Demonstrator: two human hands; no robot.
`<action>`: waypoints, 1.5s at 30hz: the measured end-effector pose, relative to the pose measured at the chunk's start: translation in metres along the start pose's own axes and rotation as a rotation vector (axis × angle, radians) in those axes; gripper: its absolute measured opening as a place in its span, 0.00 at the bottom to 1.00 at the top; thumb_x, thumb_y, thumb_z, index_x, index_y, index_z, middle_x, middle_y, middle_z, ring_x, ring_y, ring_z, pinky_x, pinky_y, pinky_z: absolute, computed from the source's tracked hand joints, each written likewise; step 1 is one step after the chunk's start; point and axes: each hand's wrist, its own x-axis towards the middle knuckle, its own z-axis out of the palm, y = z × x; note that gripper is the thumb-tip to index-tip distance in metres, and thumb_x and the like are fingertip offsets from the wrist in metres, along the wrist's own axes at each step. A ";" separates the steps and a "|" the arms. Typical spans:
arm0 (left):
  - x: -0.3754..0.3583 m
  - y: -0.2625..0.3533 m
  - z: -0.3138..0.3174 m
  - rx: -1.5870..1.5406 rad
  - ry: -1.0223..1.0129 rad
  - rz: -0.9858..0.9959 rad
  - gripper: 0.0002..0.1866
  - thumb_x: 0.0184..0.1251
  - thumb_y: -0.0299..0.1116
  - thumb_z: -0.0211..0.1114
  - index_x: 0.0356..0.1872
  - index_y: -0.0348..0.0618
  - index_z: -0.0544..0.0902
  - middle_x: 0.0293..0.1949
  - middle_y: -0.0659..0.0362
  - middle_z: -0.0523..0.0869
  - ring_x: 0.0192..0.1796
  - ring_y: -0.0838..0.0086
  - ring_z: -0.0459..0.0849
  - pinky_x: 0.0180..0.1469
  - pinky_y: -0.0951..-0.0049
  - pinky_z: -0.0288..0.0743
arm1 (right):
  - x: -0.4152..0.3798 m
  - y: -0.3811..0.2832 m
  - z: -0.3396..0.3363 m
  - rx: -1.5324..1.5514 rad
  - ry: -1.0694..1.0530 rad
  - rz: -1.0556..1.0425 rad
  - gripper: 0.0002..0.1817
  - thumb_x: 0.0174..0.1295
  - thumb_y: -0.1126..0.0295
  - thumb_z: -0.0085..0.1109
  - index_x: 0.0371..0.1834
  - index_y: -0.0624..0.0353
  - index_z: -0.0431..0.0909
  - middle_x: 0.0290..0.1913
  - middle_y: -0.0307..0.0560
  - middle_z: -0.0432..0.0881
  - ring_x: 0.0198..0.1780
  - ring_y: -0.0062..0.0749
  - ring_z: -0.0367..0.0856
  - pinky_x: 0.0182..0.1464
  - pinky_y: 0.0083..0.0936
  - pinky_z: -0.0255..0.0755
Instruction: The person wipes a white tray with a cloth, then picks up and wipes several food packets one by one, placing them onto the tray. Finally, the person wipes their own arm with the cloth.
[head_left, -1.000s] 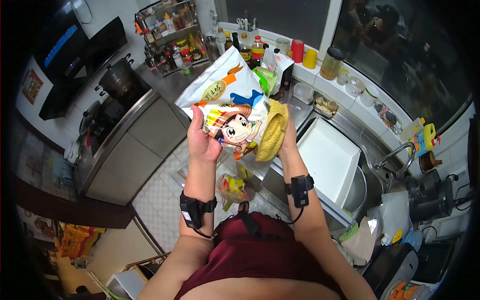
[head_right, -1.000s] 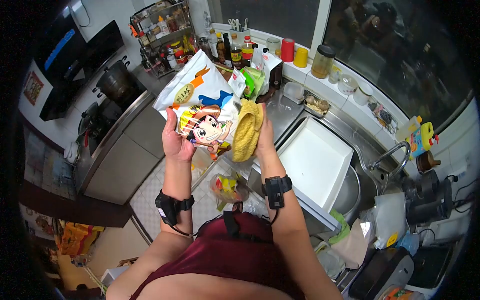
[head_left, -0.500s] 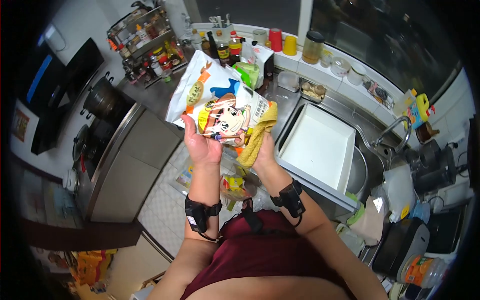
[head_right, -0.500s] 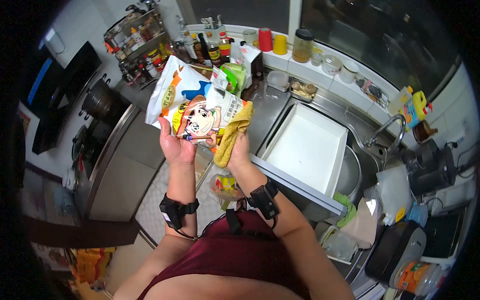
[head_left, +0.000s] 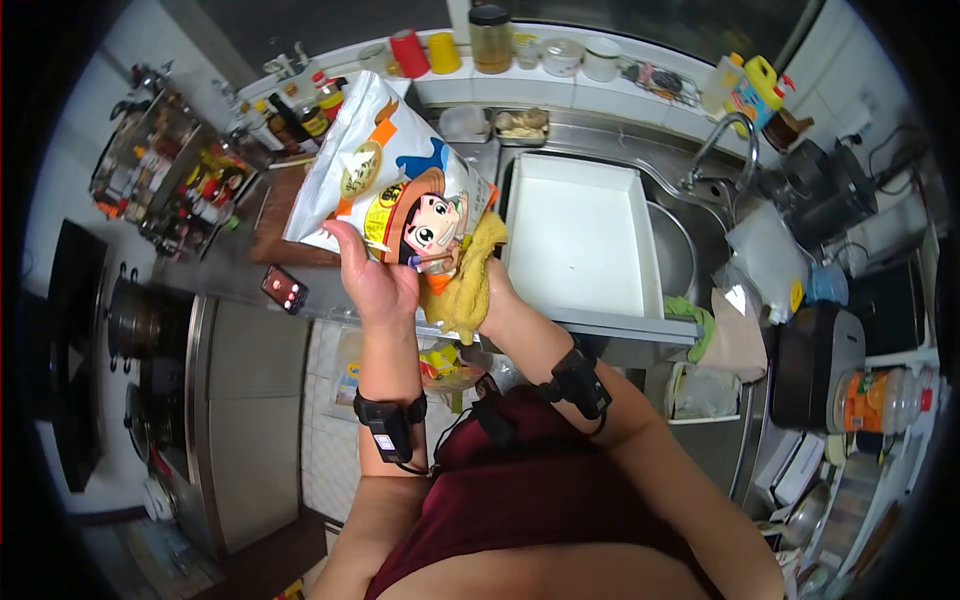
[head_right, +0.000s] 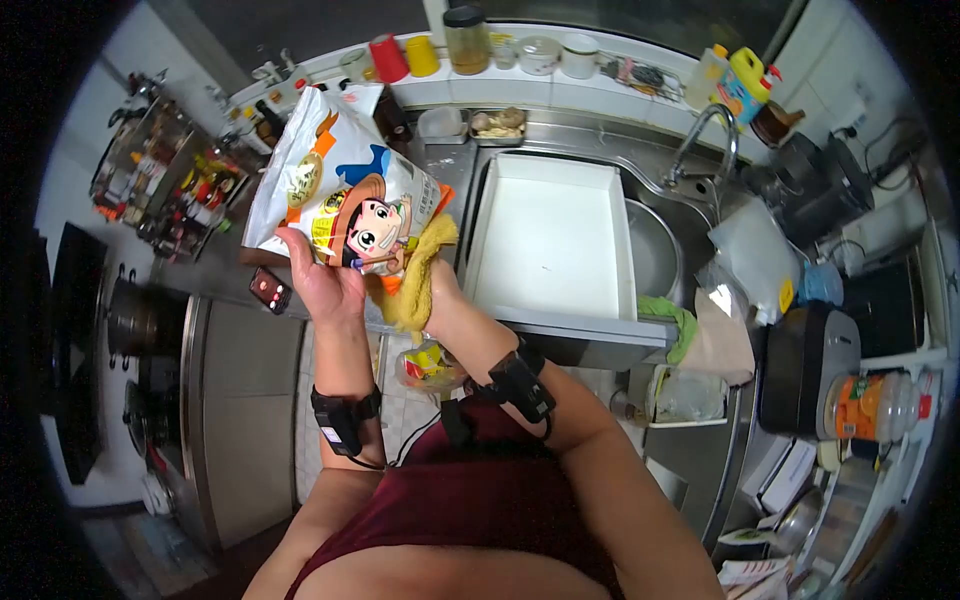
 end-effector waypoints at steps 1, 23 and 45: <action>0.006 -0.006 0.001 0.010 -0.012 -0.007 0.28 0.72 0.52 0.43 0.63 0.40 0.63 0.59 0.52 0.73 0.60 0.62 0.74 0.62 0.60 0.68 | -0.012 -0.001 0.011 -0.035 0.048 0.004 0.19 0.70 0.60 0.38 0.54 0.61 0.70 0.39 0.51 0.81 0.38 0.41 0.82 0.43 0.37 0.79; 0.083 -0.183 -0.003 0.154 -0.179 -0.837 0.31 0.68 0.55 0.52 0.57 0.34 0.69 0.52 0.49 0.79 0.52 0.62 0.81 0.55 0.61 0.75 | -0.103 -0.147 -0.030 -0.704 0.527 -0.548 0.22 0.66 0.53 0.50 0.44 0.65 0.76 0.36 0.46 0.82 0.33 0.29 0.82 0.35 0.24 0.76; 0.049 -0.267 -0.071 0.824 -0.631 -1.506 0.21 0.68 0.42 0.59 0.58 0.47 0.72 0.42 0.62 0.80 0.43 0.79 0.79 0.45 0.75 0.74 | -0.107 -0.209 -0.070 -0.630 0.503 -0.619 0.22 0.67 0.52 0.48 0.46 0.64 0.74 0.38 0.44 0.81 0.36 0.27 0.81 0.38 0.23 0.75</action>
